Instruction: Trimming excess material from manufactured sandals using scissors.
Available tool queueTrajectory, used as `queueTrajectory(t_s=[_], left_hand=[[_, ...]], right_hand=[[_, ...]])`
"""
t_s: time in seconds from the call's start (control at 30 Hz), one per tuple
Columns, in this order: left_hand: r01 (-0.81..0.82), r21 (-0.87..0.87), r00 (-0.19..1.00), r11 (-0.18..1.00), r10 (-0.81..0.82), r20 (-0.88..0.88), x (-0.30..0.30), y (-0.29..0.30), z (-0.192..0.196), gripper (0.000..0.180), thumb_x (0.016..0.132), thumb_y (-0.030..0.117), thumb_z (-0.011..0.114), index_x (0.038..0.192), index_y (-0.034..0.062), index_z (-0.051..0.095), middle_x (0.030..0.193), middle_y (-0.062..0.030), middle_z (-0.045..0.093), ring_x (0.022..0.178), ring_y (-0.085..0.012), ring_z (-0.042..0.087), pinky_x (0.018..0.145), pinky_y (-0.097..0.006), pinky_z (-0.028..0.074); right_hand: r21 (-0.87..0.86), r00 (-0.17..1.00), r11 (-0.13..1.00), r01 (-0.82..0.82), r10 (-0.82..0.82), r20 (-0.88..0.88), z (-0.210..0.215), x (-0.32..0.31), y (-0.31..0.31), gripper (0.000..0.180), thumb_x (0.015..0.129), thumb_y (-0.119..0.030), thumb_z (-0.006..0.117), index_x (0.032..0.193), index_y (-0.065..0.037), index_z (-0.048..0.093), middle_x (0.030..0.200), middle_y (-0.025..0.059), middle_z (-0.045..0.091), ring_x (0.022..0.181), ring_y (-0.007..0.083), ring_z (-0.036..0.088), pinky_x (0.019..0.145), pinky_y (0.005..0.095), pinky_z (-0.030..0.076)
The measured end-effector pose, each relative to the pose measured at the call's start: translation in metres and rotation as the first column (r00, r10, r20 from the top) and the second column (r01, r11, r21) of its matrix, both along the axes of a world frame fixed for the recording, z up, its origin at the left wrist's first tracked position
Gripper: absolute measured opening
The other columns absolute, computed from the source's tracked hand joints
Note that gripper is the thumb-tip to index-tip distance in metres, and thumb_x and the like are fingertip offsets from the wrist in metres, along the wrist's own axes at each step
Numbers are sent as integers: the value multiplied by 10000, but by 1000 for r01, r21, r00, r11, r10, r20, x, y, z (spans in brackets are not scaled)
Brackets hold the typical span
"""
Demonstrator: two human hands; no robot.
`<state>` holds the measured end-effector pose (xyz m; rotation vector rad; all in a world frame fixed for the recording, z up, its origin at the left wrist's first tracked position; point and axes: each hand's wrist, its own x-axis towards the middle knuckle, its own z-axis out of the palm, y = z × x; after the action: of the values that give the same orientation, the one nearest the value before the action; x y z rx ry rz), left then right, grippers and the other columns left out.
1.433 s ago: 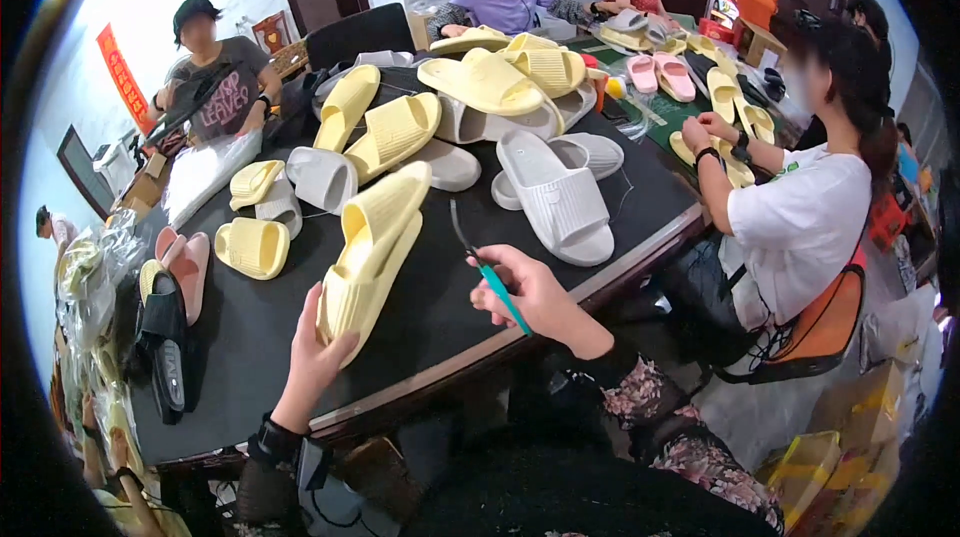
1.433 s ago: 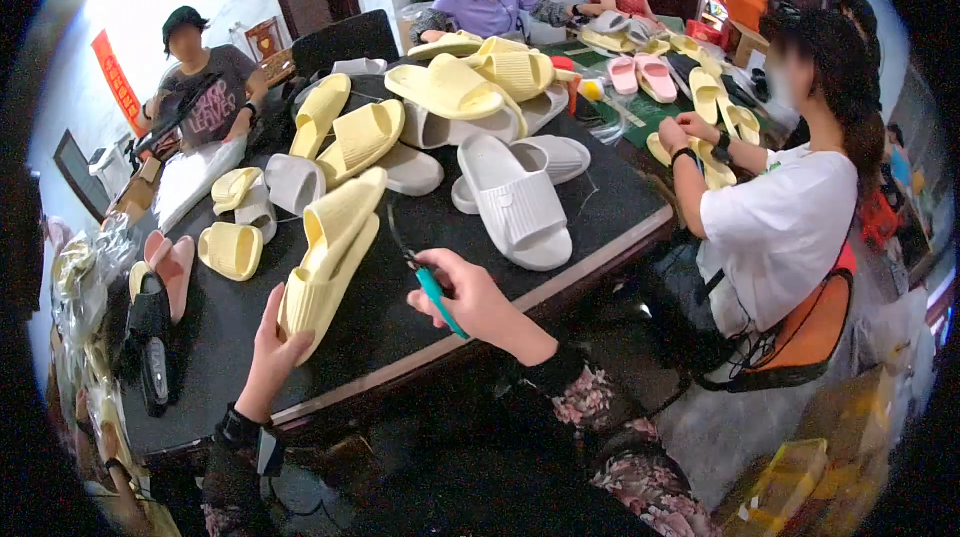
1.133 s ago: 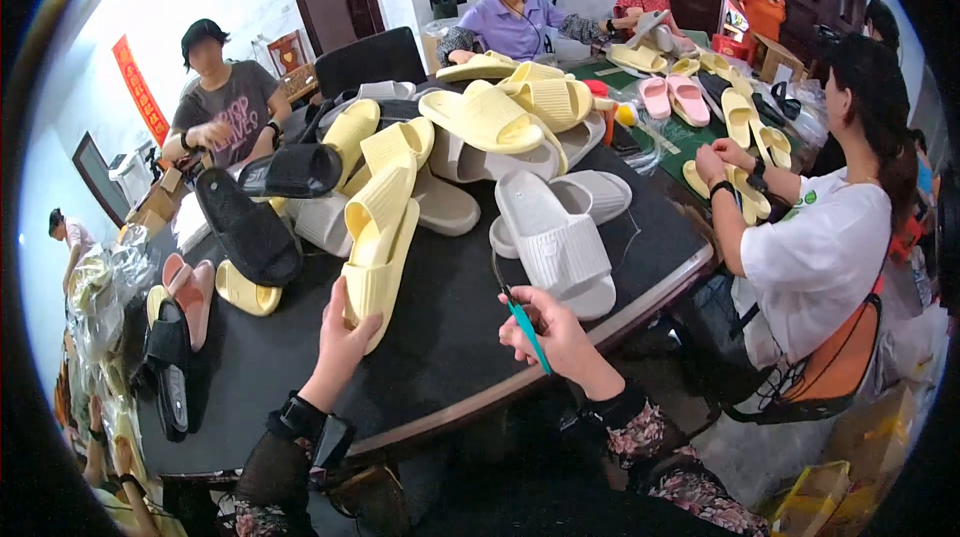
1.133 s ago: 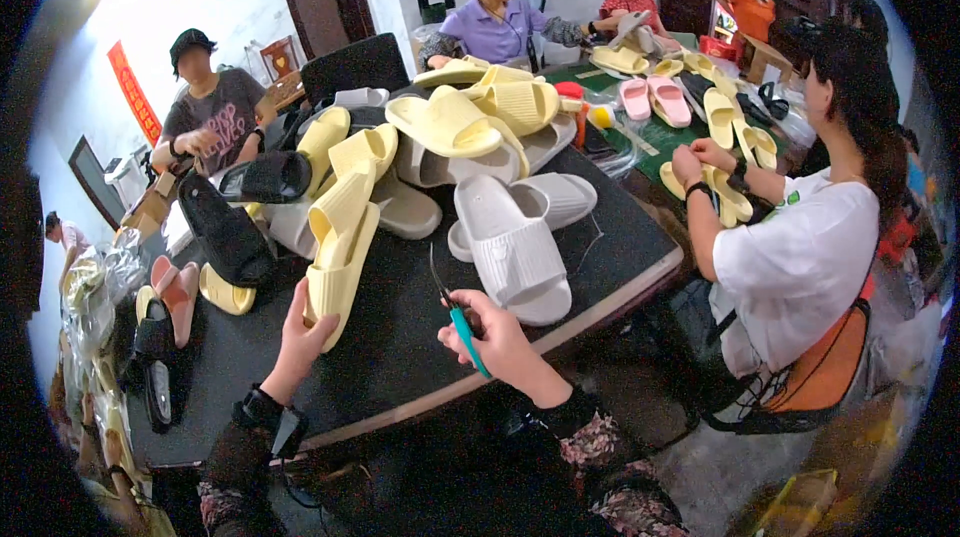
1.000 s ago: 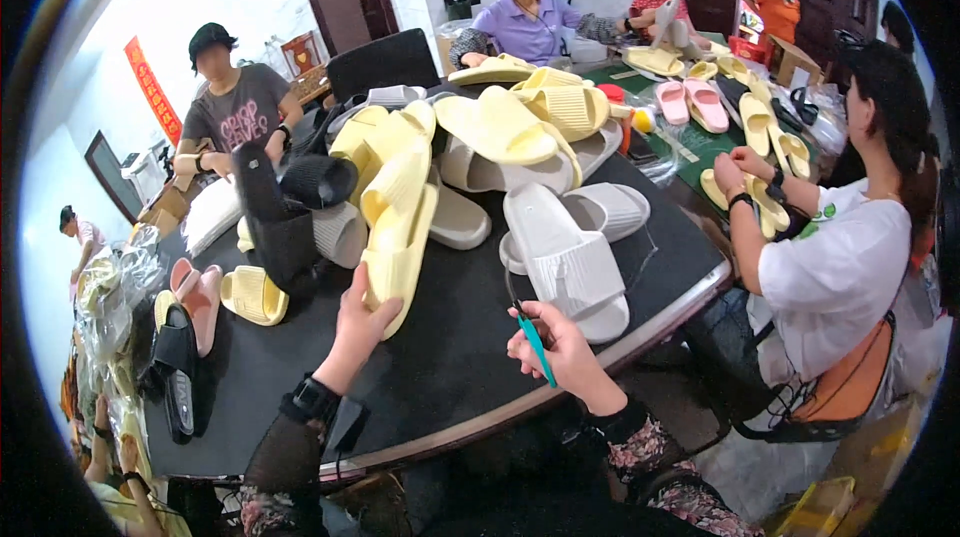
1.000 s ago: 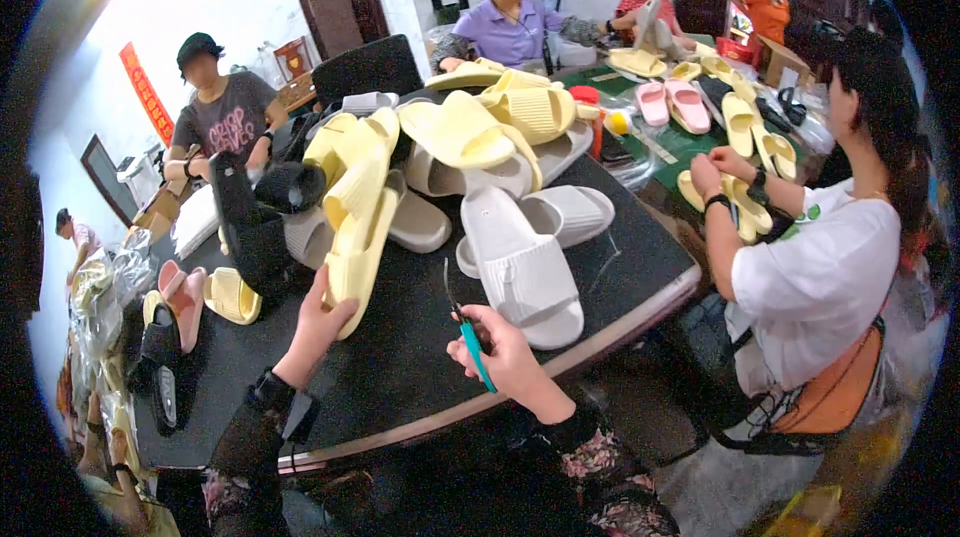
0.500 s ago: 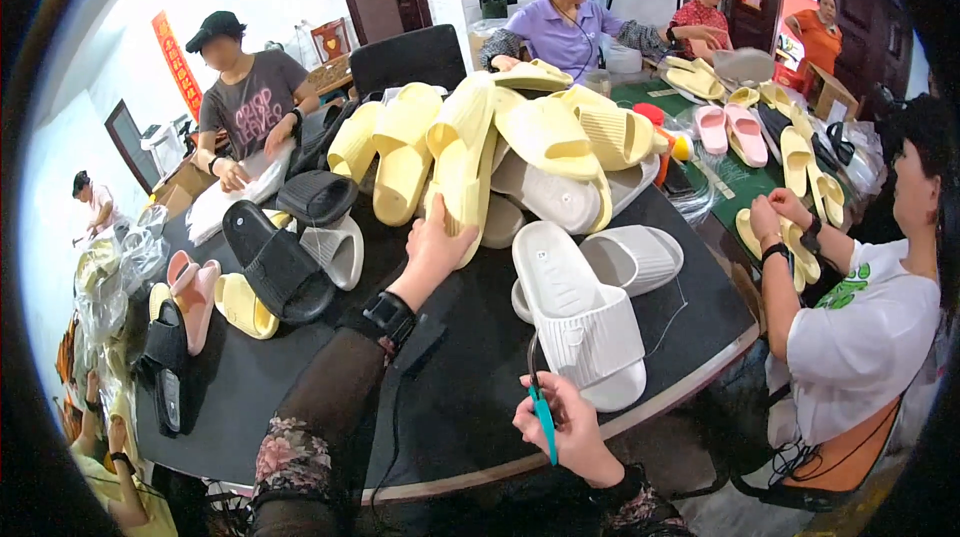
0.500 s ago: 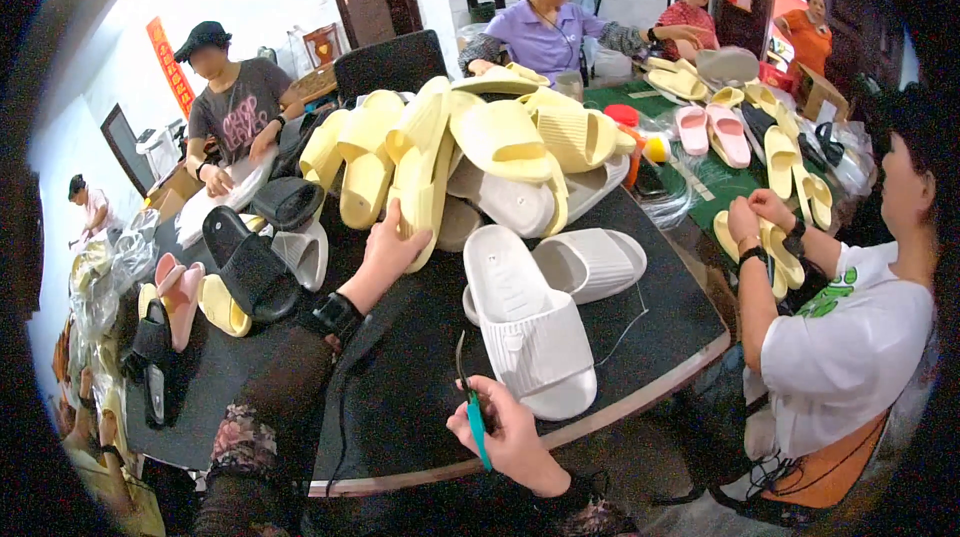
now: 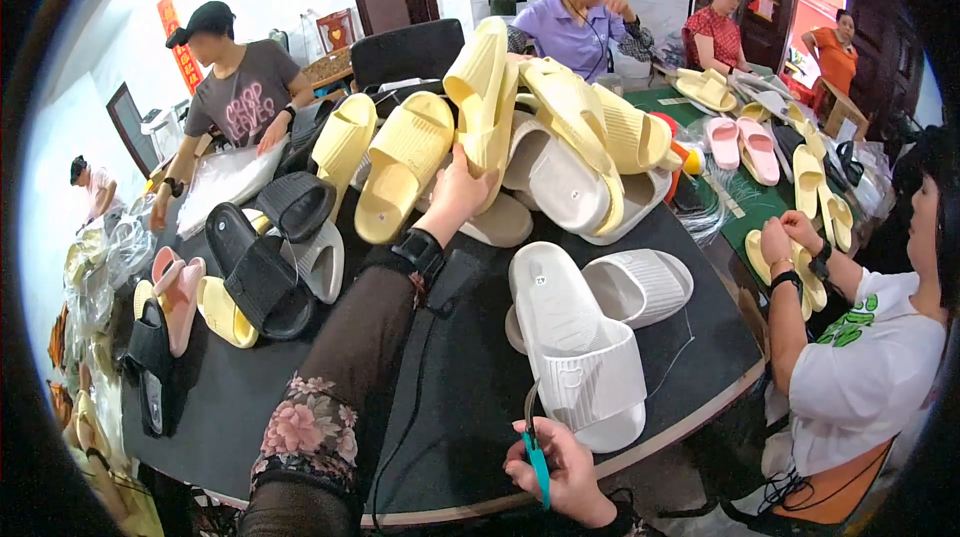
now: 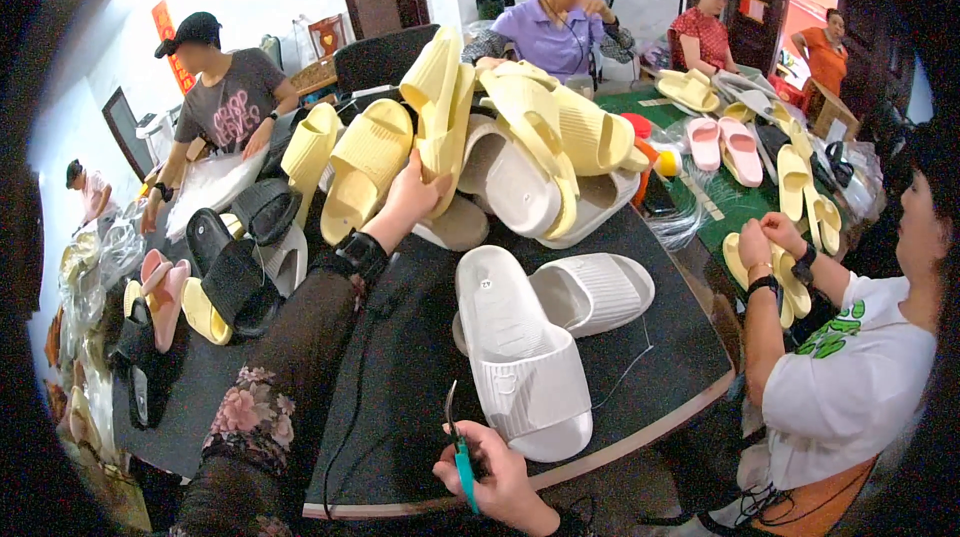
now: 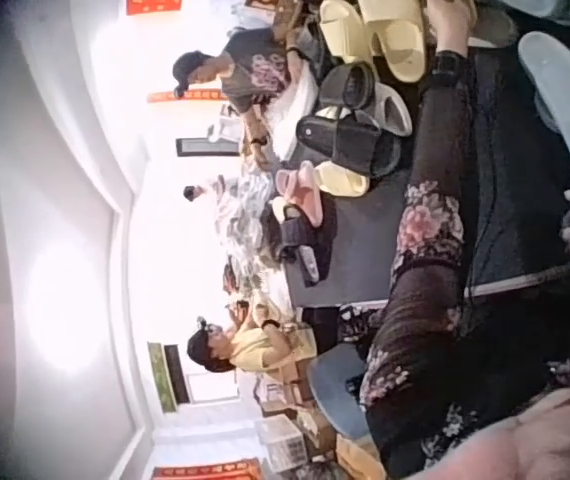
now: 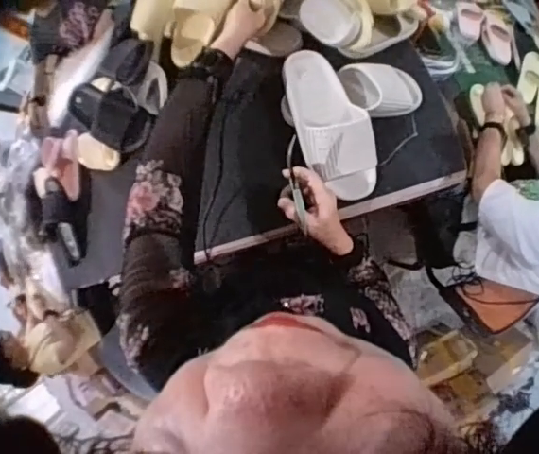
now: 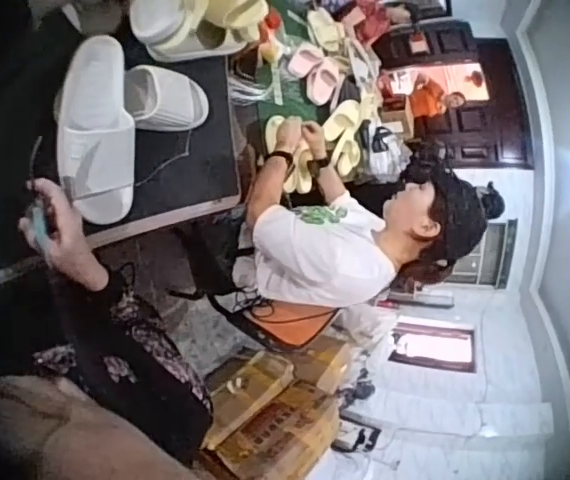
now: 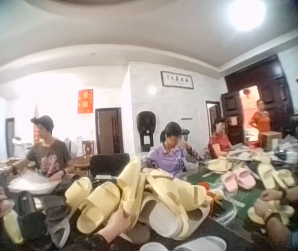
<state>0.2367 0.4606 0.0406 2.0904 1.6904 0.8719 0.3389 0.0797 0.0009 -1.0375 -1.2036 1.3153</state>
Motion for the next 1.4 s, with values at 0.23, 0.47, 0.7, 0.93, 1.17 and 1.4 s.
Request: queueTrajectory(t_s=[0.23, 0.47, 0.7, 0.93, 1.17, 1.4], left_hand=[[12, 0, 1000, 1000, -12, 5, 11, 15, 3, 849, 805, 400, 617, 1400, -25, 187, 1165, -314, 541, 1117, -442, 510, 960, -460, 403], [-38, 24, 999, 999, 38, 0, 6, 16, -11, 939, 792, 431, 624, 1438, 1, 94, 1160, -318, 540, 1149, -426, 492, 959, -457, 404], [23, 77, 994, 997, -31, 107, 2, -7, -6, 772, 822, 375, 606, 1325, -86, 243, 1102, -330, 562, 1046, -430, 554, 900, -450, 442], [31, 203, 998, 979, -20, -56, -31, -36, -7, 487, 847, 309, 565, 1106, -65, 393, 1017, -323, 557, 898, -471, 591, 789, -515, 490], [262, 183, 922, 947, -190, -338, -97, -128, 39, 414, 800, 250, 611, 1061, -53, 507, 1007, -283, 565, 992, -436, 540, 867, -474, 442], [37, 538, 928, 842, 171, -332, -246, -165, 50, 423, 773, 257, 641, 1097, 2, 549, 1082, -223, 570, 1010, -413, 539, 870, -473, 439]], right_hand=[[-12, 1000, 1000, -5, 5, -17, -2, -2, 0, 491, 778, 51, 662, 1212, -18, 443, 855, 113, 614, 791, 141, 609, 674, 270, 500], [86, 997, 996, 32, -38, 61, -3, -3, 2, 481, 790, 16, 673, 1212, -18, 446, 841, 99, 615, 758, 130, 606, 653, 259, 494], [22, 997, 998, 54, -53, -54, -3, 0, -3, 473, 816, -44, 672, 1229, -14, 444, 870, 91, 610, 759, 105, 579, 656, 248, 482], [-18, 994, 997, 78, -79, -81, -3, -6, 1, 463, 817, -33, 648, 1228, 12, 439, 817, 89, 601, 687, 106, 573, 601, 246, 496], [16, 984, 988, 151, -149, -100, 4, -12, 0, 426, 846, -71, 614, 1219, 16, 426, 770, 78, 582, 598, 95, 560, 507, 205, 473], [13, 974, 978, 209, -207, -94, 4, -17, 2, 431, 820, -84, 628, 1193, 24, 441, 745, 72, 573, 554, 93, 545, 452, 204, 453]])
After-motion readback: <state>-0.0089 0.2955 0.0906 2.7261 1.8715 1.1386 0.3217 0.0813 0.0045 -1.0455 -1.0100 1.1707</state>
